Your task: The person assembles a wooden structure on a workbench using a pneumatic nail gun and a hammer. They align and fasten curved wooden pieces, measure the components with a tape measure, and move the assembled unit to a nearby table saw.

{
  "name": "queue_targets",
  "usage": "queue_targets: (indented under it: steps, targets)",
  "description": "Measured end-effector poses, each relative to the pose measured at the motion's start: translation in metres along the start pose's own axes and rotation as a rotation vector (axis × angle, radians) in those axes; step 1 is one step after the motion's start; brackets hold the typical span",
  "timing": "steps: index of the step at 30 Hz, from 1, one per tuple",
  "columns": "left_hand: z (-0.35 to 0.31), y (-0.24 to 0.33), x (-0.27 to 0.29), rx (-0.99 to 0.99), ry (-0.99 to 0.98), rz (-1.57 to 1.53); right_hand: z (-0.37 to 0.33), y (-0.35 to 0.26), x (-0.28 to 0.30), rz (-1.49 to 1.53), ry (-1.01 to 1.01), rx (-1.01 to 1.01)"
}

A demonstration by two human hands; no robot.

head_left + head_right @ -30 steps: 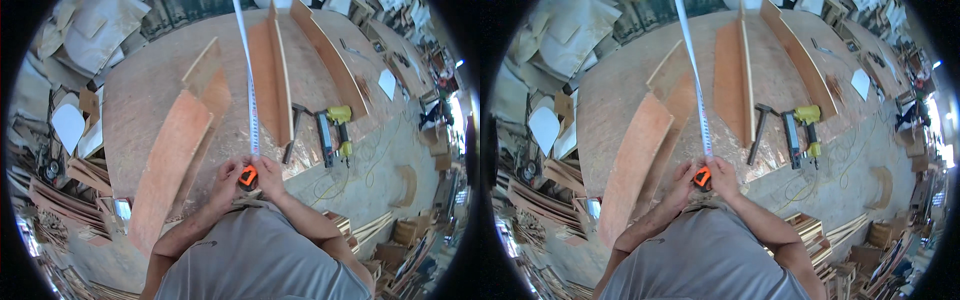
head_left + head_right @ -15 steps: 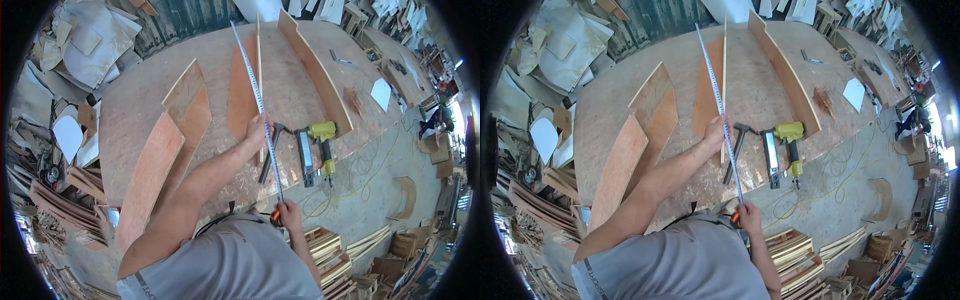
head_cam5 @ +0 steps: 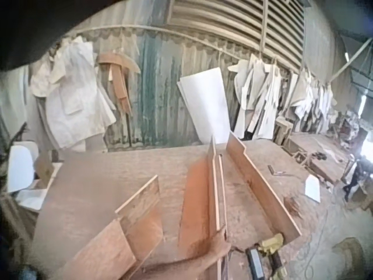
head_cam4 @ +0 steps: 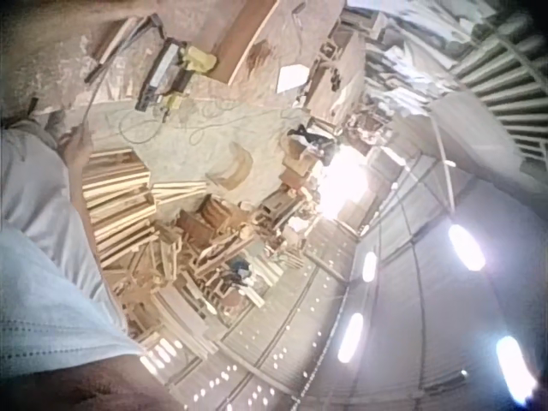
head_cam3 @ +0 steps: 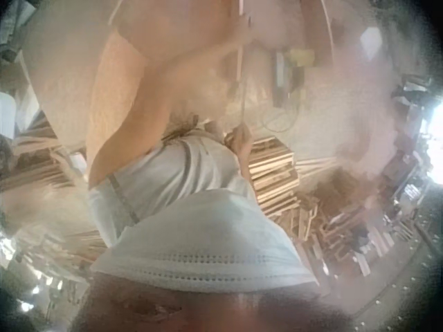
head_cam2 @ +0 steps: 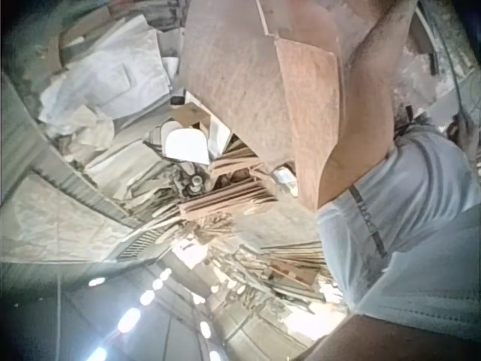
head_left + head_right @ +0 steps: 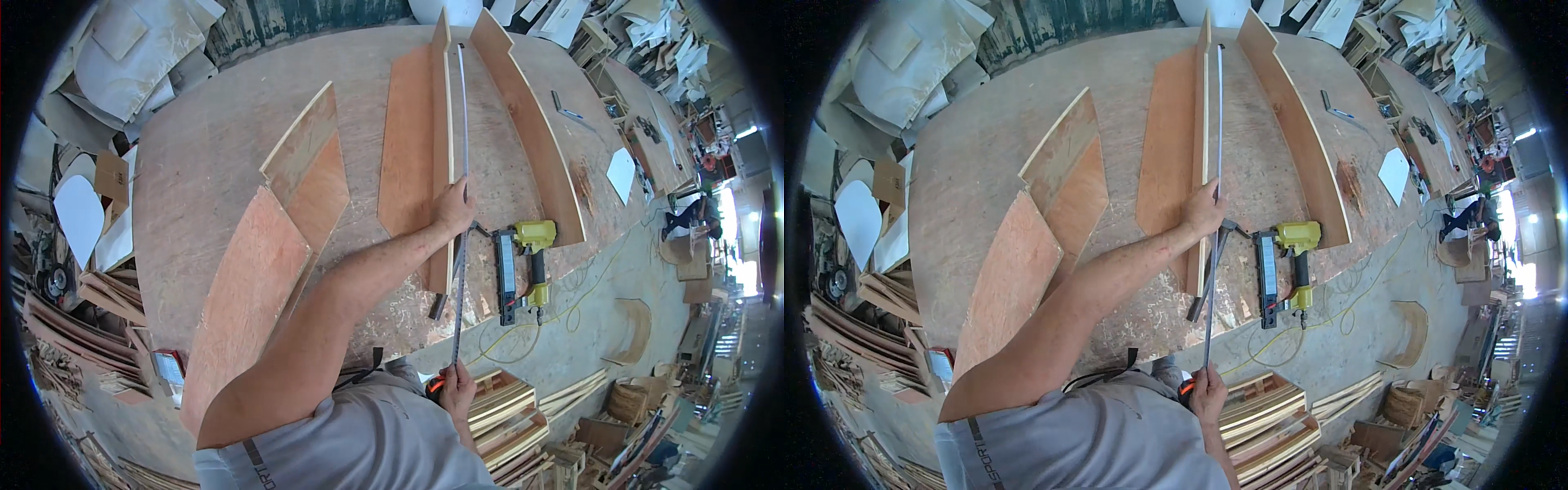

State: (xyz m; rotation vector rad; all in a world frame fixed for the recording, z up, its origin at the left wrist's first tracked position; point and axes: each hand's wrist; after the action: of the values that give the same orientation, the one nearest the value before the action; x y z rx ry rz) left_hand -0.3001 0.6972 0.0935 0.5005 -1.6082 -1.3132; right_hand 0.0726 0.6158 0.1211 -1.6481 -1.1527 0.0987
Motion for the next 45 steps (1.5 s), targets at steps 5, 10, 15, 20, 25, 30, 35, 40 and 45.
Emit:
queue_targets:
  steps: [5,10,15,20,25,30,35,40,45]
  targets:
    - [-0.011,0.001,0.005,-0.002,0.029,0.011,-0.013,-0.01,-0.002,-0.006,0.019,-0.064]
    - [-0.015,0.01,0.021,0.014,0.078,0.003,-0.016,-0.025,0.001,-0.045,-0.022,-0.12]
    - [-0.008,-0.007,0.018,-0.016,0.072,0.041,-0.018,-0.018,0.002,-0.017,-0.069,-0.148]
    - [0.0,0.001,0.021,-0.004,0.084,0.035,-0.007,-0.03,-0.002,-0.042,-0.067,-0.128]
    - [0.002,-0.007,0.028,0.0,0.086,0.014,0.005,-0.023,0.002,-0.103,-0.076,-0.113]
    - [0.0,-0.005,0.025,0.036,0.033,0.064,0.004,-0.019,-0.004,0.075,-0.092,-0.198]
    - [0.001,-0.005,0.026,0.045,0.035,0.063,0.006,-0.012,-0.01,0.041,-0.077,-0.153]
    - [0.001,-0.003,0.028,0.046,0.045,0.094,0.005,-0.011,-0.01,0.018,-0.07,-0.134]
    - [0.003,-0.007,0.024,0.031,0.061,0.072,0.006,-0.01,-0.009,-0.03,-0.05,-0.128]
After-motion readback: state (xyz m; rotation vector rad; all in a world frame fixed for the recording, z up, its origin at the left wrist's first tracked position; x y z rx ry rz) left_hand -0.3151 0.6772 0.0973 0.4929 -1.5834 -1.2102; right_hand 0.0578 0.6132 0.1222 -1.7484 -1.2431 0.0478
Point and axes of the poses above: each hand's wrist, its own z-axis towards the middle knuckle, its own x-axis out of the back of the hand, y = z × x, and after that the axes turned 6 degrees about -x, right-handed
